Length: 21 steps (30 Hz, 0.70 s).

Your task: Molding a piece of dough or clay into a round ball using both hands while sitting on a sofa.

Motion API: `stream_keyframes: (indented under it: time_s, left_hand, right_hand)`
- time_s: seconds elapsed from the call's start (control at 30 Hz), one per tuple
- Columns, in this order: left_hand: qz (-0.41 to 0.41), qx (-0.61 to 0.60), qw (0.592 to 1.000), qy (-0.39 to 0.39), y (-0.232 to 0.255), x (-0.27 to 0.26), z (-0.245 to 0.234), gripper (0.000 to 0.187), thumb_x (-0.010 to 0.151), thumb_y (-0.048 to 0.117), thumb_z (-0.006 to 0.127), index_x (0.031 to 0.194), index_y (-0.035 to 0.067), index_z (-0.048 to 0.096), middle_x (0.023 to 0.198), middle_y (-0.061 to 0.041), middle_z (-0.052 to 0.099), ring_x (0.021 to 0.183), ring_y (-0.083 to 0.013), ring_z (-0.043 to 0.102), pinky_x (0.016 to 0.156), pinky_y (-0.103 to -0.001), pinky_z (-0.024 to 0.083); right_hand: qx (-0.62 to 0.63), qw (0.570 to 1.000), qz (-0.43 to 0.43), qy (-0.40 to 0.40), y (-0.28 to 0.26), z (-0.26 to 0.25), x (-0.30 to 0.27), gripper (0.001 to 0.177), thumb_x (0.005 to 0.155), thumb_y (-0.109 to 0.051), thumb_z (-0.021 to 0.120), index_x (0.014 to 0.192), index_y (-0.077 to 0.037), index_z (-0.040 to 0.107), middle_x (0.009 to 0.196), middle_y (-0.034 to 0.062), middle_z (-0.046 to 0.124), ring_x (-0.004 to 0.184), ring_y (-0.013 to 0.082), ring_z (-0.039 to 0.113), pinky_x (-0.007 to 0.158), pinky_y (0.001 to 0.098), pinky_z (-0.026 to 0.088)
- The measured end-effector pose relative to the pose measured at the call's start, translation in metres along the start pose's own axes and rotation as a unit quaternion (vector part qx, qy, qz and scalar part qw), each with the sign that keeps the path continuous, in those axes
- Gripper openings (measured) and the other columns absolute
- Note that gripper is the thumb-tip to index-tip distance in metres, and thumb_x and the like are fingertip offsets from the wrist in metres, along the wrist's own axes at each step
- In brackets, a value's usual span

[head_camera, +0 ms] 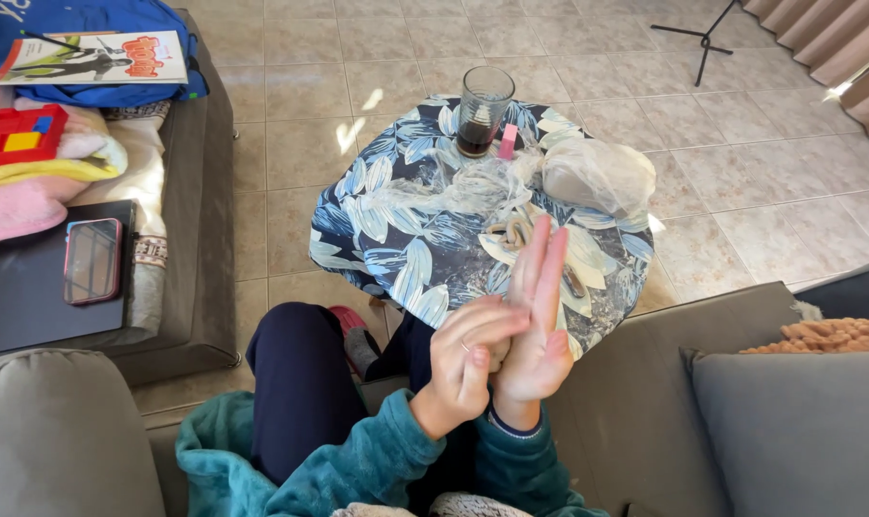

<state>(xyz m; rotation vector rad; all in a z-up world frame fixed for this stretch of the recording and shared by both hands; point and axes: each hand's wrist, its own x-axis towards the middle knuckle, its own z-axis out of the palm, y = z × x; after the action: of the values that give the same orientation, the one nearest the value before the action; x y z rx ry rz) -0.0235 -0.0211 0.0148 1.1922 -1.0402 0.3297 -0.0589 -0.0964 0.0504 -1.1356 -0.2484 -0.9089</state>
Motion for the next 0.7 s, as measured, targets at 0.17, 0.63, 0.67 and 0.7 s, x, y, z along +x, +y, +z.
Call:
stream_keyframes:
  time_s: [0.17,0.63,0.67,0.7]
  left_hand:
    - [0.043,0.025,0.997,0.05,-0.004,0.01,-0.006,0.032,0.102,0.017,0.05,0.083,0.003,0.071,0.084,-0.01,0.07,0.081,-0.0282,0.07,0.08,-0.04,0.059]
    - [0.024,0.102,0.994,0.035,-0.006,0.026,-0.047,0.016,0.09,0.006,0.066,0.074,0.003,0.069,0.077,-0.007,0.071,0.074,-0.0244,0.072,0.072,-0.034,0.059]
    - [0.022,0.103,0.994,0.036,-0.008,0.025,-0.048,0.016,0.09,0.006,0.066,0.074,0.003,0.069,0.077,-0.007,0.071,0.074,-0.0244,0.072,0.072,-0.034,0.059]
    - [0.025,0.085,0.996,0.022,-0.011,0.025,-0.048,0.018,0.093,0.013,0.065,0.079,0.002,0.07,0.081,-0.008,0.071,0.081,-0.0273,0.073,0.081,-0.037,0.058]
  right_hand:
    - [-0.016,1.0,-0.011,-0.022,0.026,-0.002,-0.005,0.095,0.101,-0.06,0.038,0.167,0.005,0.012,0.179,0.0239,0.007,0.17,0.0333,-0.001,0.14,0.0438,-0.006]
    - [0.297,0.925,0.235,0.024,0.077,0.017,-0.03,0.065,0.103,-0.036,0.027,0.149,0.008,0.041,0.161,0.0278,0.04,0.156,0.0354,0.031,0.131,0.0496,0.019]
    - [0.297,0.925,0.237,0.024,0.084,0.013,-0.032,0.065,0.103,-0.036,0.027,0.149,0.008,0.041,0.161,0.0278,0.04,0.156,0.0354,0.031,0.131,0.0496,0.019]
    - [0.359,0.903,0.236,0.008,0.091,0.009,-0.034,0.068,0.104,-0.041,0.028,0.152,0.007,0.039,0.161,0.0273,0.039,0.157,0.0376,0.028,0.129,0.0528,0.016]
